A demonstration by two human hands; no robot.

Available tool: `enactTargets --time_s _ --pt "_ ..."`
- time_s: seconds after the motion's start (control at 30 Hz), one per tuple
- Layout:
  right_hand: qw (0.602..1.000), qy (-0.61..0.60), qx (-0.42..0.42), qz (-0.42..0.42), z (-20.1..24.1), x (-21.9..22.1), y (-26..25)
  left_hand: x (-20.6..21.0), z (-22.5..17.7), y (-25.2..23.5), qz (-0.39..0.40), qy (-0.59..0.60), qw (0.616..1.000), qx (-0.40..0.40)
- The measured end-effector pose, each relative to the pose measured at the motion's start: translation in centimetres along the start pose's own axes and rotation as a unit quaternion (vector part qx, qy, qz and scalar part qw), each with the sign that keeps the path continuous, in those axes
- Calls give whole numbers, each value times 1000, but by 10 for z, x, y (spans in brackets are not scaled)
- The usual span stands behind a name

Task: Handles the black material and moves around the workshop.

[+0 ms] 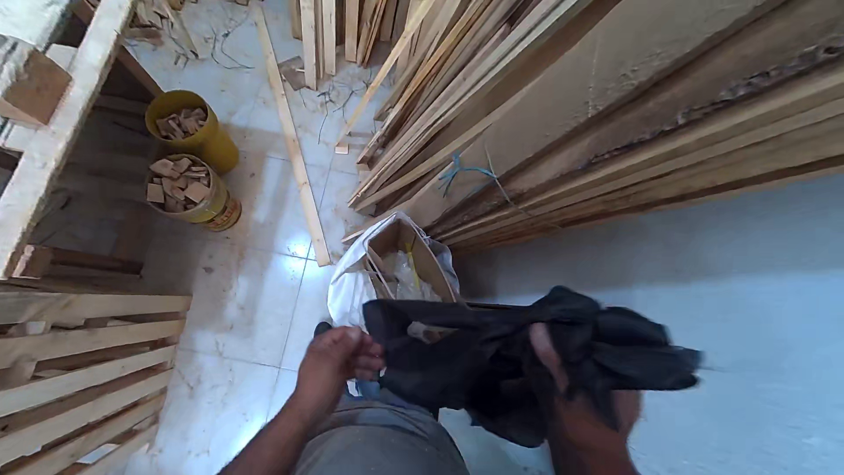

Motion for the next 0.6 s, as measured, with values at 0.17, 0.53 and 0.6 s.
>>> enactTargets --time_s 0.17,0.53,0.6 --pt "997 32 -76 1 44 9 -27 -49 60 -75 -134 -162 964 -161" --pt "997 8 -80 -12 48 58 -56 -17 84 -127 -138 -482 831 -241" --pt "996 14 -93 3 40 65 -60 -40 81 -120 -160 -438 855 -229"
Point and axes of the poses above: each hand's wrist, its own y-axis away from the middle knuckle, its own x-axis out of the palm, z = x × y, the point moved 2 cm from there along -y, towards the middle knuckle, and after that the axes turned 3 degrees about z, right-handed, at the moved point
